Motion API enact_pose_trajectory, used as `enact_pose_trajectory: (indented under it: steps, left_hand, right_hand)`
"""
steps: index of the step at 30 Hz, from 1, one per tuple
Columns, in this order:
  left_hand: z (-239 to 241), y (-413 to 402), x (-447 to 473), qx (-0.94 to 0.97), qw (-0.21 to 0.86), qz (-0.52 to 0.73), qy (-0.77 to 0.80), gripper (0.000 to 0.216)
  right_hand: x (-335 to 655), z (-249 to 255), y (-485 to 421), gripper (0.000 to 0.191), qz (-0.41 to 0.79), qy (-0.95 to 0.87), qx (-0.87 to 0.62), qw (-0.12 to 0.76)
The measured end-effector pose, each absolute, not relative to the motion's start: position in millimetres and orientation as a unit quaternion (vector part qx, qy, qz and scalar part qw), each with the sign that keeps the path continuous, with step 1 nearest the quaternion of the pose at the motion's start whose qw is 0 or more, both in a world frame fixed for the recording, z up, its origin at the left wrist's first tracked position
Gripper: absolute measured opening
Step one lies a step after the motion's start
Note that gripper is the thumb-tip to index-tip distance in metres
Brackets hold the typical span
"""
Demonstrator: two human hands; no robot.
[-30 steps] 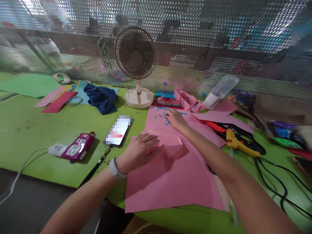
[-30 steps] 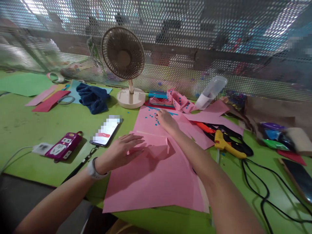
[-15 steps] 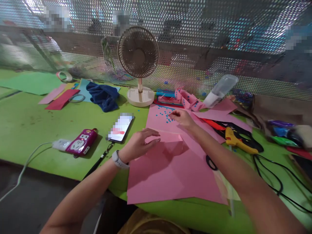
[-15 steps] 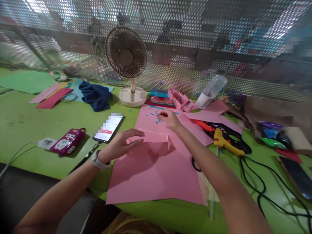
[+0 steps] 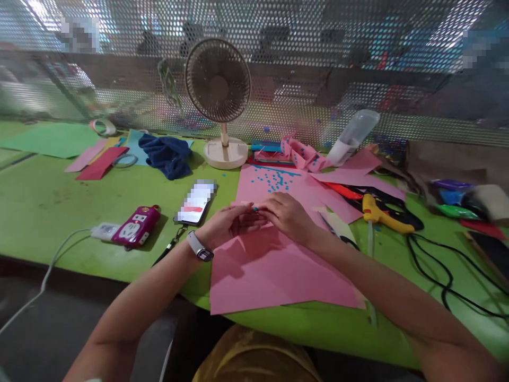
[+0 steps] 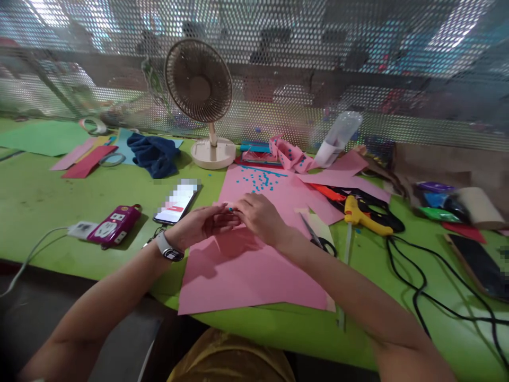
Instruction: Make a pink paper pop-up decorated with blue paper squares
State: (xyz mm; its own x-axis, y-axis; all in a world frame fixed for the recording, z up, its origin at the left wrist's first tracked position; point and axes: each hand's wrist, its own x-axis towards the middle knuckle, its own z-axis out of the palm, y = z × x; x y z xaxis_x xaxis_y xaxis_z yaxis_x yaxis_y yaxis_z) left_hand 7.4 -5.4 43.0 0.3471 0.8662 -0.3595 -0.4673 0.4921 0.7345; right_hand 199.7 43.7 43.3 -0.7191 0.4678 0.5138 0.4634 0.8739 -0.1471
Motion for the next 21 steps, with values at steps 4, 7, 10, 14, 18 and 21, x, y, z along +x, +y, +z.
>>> enact_pose_trajectory:
  steps: [4,7,10,14,18,21]
  left_hand:
    - [41,-4,9,0.287,0.766,0.418,0.394,0.016]
    - [40,-3,6,0.309,0.736,0.423,0.428,0.011]
    - [45,-3,-3,0.411,0.675,0.429,0.438,0.014]
    - [58,-3,-19,0.585,0.566,0.384,0.437,0.034]
    - [55,1,-25,0.643,0.45,0.404,0.47,0.04]
    - [46,3,-19,0.715,0.33,0.348,0.509,0.037]
  right_hand:
    - [199,45,40,0.009,0.033,-0.924,-0.246,0.289]
    - [203,52,33,0.011,0.041,-0.921,-0.232,0.309]
    - [225,60,24,0.014,0.042,-0.913,-0.24,0.327]
    - [291,63,24,0.015,0.018,-0.871,-0.345,0.349]
    - [379,55,42,0.02,-0.032,-0.792,-0.549,0.265]
    - [429,47,55,0.041,-0.047,-0.742,-0.667,0.048]
